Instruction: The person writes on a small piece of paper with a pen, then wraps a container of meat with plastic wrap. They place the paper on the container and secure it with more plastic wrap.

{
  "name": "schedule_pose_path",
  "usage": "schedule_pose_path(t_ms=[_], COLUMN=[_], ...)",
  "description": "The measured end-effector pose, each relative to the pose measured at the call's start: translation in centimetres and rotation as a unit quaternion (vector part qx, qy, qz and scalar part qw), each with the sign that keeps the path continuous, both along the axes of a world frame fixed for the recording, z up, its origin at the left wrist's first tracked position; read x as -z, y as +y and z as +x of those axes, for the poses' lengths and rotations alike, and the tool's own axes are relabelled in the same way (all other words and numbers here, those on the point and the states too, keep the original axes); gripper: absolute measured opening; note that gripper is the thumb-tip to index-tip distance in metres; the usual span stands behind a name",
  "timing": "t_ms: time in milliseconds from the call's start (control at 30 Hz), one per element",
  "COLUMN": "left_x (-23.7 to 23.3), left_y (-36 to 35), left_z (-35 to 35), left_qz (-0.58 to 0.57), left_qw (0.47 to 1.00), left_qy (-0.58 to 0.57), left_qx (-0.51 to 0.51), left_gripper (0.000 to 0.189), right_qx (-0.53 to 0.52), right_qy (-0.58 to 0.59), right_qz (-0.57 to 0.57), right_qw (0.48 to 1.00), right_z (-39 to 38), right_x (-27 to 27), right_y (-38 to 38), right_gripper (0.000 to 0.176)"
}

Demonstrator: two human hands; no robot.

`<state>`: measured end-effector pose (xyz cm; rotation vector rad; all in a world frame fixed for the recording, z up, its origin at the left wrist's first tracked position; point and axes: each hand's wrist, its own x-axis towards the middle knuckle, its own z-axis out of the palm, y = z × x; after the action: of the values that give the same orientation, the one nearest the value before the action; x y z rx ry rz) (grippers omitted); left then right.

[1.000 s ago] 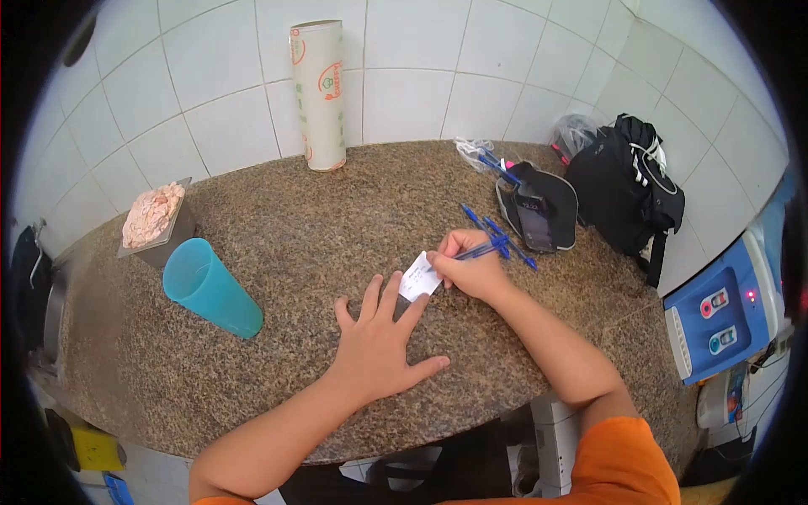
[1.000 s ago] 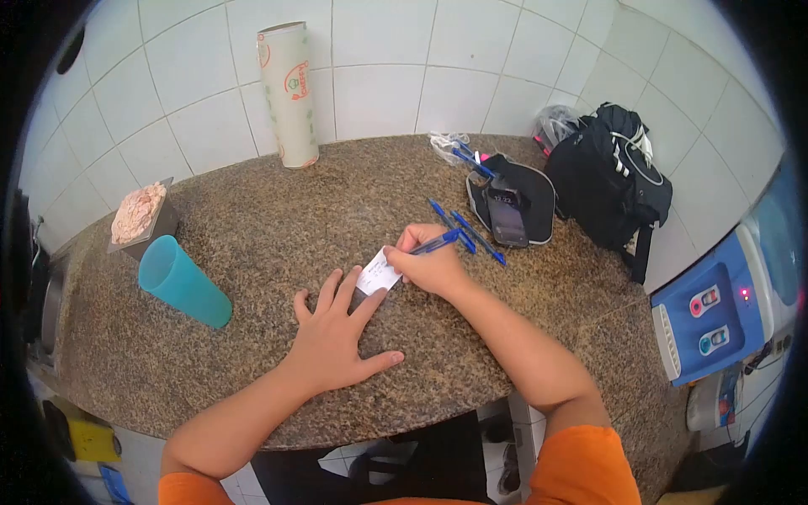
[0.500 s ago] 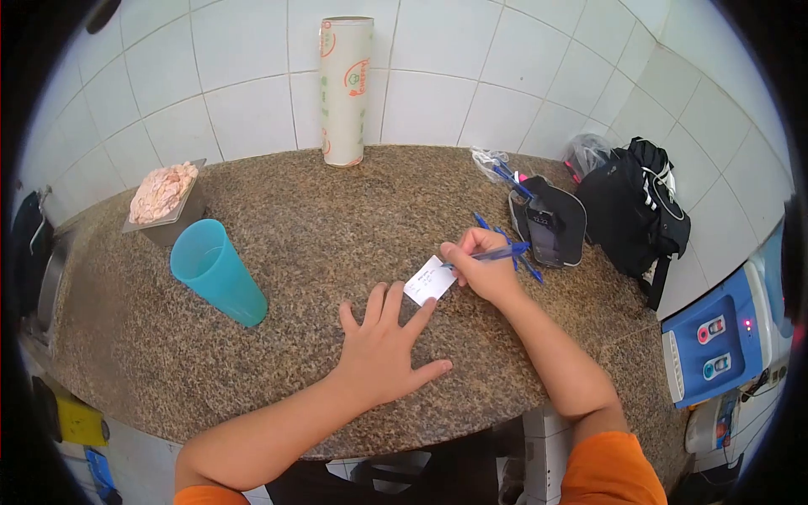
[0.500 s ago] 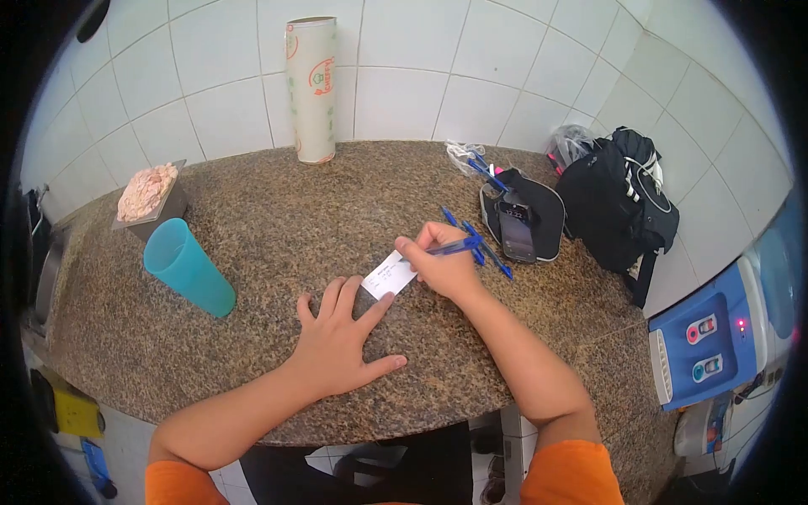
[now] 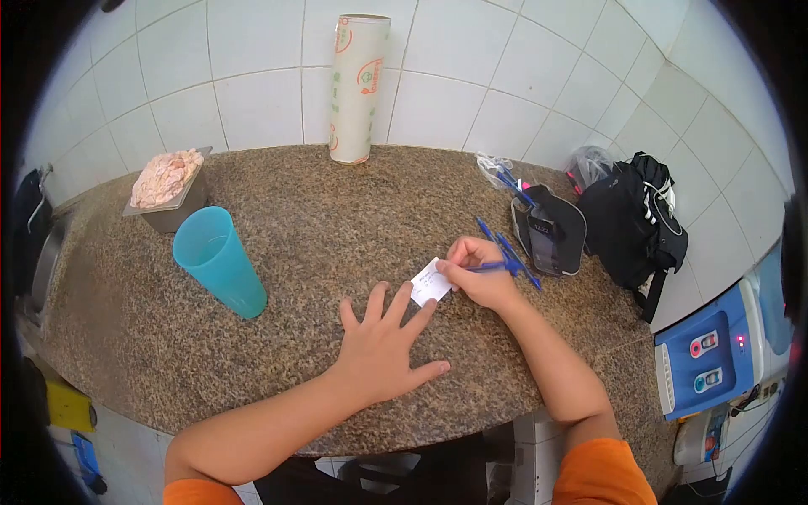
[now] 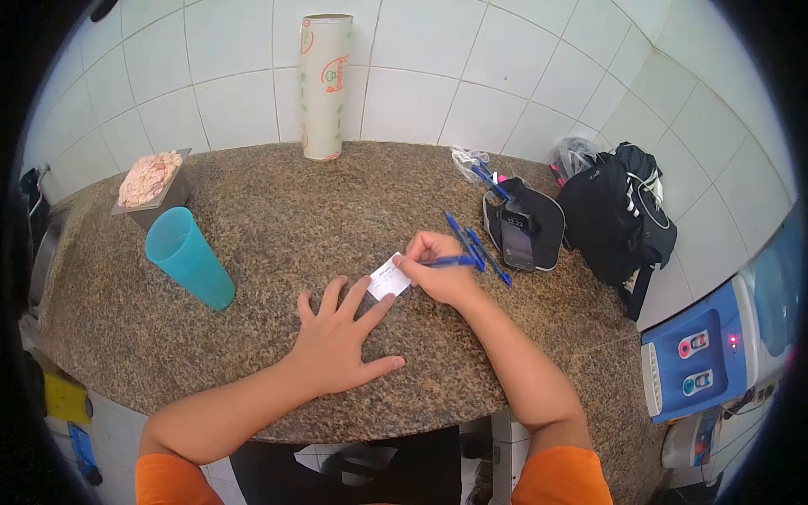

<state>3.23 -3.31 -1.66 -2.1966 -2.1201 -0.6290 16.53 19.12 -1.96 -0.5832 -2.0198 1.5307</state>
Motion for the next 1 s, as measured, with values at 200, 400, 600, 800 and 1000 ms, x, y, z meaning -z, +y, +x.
schedule_pose_path(t_ms=[200, 400, 600, 800, 1000], left_x=[-0.1, 0.2, 0.2, 0.2, -0.1], left_y=[0.1, 0.1, 0.2, 0.2, 0.2], left_z=[0.0, 0.0, 0.0, 0.0, 0.0], left_qz=[-0.014, 0.0, 0.001, -0.003, -0.007], left_qw=[1.0, 1.0, 1.0, 1.0, 1.0], left_qy=[-0.018, -0.003, 0.0, -0.004, -0.007], left_qx=[-0.001, 0.002, 0.003, 0.004, 0.005], left_gripper=[0.088, 0.088, 0.088, 0.088, 0.088], right_qx=[0.058, 0.058, 0.055, 0.064, 0.065], right_qy=[-0.031, -0.063, -0.056, -0.042, -0.047], right_qz=[-0.007, 0.031, 0.01, -0.004, 0.005], right_qw=[0.998, 0.996, 0.997, 0.997, 0.997], right_z=[-0.1, -0.1, -0.1, -0.1, 0.0], right_x=[0.8, 1.0, 0.7, 1.1, 0.8], right_y=[0.5, 0.7, 0.5, 0.6, 0.4], right_gripper=[0.027, 0.032, 0.03, 0.025, 0.025])
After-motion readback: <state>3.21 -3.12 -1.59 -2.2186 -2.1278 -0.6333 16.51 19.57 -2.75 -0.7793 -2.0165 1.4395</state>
